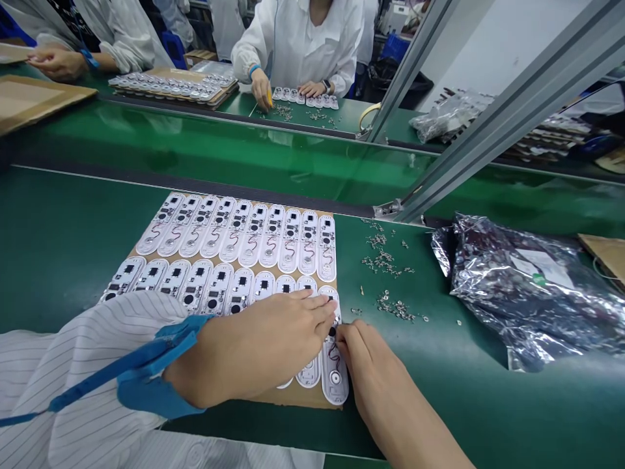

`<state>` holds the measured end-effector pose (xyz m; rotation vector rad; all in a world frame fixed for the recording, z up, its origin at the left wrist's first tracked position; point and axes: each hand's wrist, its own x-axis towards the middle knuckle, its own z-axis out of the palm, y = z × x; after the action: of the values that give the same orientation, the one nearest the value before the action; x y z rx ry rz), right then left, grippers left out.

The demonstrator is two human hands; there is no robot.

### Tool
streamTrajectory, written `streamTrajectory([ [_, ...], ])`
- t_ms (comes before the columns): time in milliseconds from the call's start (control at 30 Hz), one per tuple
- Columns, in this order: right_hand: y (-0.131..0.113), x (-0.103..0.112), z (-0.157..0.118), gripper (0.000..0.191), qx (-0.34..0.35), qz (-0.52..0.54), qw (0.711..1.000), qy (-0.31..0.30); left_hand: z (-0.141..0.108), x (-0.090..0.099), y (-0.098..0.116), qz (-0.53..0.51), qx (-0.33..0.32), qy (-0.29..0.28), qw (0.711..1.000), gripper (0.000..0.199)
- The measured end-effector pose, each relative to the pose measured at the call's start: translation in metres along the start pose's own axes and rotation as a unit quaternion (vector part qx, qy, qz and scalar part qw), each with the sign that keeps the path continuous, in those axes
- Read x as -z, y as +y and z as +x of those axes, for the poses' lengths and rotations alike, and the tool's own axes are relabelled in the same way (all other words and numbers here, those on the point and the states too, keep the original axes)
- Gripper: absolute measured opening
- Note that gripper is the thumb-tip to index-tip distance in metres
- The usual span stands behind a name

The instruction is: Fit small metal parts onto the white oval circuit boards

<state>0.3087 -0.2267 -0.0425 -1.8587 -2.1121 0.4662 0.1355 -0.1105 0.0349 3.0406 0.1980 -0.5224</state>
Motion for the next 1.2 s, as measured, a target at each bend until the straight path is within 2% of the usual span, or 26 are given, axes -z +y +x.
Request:
streamTrajectory([
  [167,-0.002,-0.002,-0.001,0.022,0.026,-0.022,0.999,0.02,0.0,0.002,-0.001,0.001,0.006,0.013,1.0,0.041],
  [367,-0.004,-0.002,-0.003,0.027,0.048,-0.071,0.996,0.019,0.001,-0.006,0.001,-0.003,0.016,0.082,0.996,0.035],
  [500,-0.006,-0.003,-0.003,0.033,0.057,-0.091,0.994,0.025,0.002,-0.005,0.002,0.017,0.02,0.062,0.998,0.04],
  [633,-0.008,0.001,-0.002,0.03,0.055,-0.098,0.994,0.009,0.002,-0.002,0.002,-0.011,0.015,0.045,0.999,0.037],
  [733,-0.008,0.004,0.0,0.032,0.065,-0.097,0.993,0.004,0.003,-0.002,0.001,-0.019,0.016,0.056,0.998,0.037],
  [867,-0.008,0.004,0.002,0.036,0.072,-0.111,0.991,0.008,0.004,-0.007,0.002,-0.031,0.024,0.098,0.994,0.039],
  [1000,-0.008,0.0,-0.001,0.038,0.055,-0.135,0.989,0.013,0.004,-0.01,0.002,-0.033,0.021,0.085,0.996,0.038],
  [1133,-0.006,-0.003,-0.006,0.03,0.042,-0.104,0.994,0.011,0.003,-0.008,0.003,-0.037,0.036,0.1,0.994,0.04],
  [1200,-0.006,-0.003,-0.008,0.021,0.021,-0.079,0.997,0.01,0.002,-0.006,0.003,-0.036,0.036,0.077,0.996,0.041],
])
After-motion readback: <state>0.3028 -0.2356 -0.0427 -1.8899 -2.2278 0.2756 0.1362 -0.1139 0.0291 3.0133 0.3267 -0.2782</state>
